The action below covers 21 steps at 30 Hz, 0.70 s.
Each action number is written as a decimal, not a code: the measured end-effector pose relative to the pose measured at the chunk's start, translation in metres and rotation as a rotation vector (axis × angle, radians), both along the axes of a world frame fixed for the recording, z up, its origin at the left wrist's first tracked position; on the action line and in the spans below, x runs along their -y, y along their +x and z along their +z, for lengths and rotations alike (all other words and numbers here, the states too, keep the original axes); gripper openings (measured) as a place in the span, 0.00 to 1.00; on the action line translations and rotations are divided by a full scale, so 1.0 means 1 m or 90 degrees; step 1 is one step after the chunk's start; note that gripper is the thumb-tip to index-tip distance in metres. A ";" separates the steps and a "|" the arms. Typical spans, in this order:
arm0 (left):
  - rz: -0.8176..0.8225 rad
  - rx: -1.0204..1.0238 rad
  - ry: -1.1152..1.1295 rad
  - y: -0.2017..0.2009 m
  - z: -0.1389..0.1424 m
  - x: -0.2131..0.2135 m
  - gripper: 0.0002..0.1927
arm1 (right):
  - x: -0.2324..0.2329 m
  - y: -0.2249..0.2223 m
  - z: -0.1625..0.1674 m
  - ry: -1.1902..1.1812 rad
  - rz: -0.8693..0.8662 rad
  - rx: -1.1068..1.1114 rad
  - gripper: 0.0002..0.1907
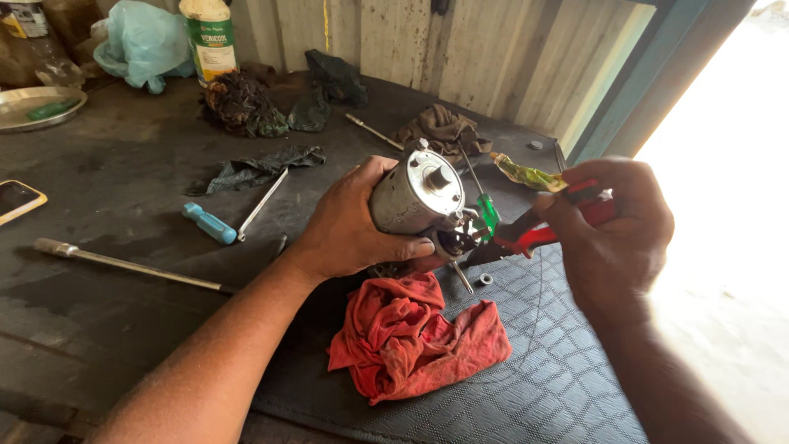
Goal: The person uses a screwdriver to remove screws from a cylindrical metal component, then uses pliers to adjust a small part. The person then uses a socket wrench to tighten a bolt and wipes the component with a red cloth.
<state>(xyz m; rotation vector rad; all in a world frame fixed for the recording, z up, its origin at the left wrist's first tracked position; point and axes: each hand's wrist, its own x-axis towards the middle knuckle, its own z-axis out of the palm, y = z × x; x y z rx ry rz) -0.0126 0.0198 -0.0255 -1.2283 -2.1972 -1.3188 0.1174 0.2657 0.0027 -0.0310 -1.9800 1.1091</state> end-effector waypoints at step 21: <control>0.011 0.035 -0.005 0.000 -0.001 -0.002 0.46 | 0.041 0.021 0.015 -0.419 0.398 -0.361 0.13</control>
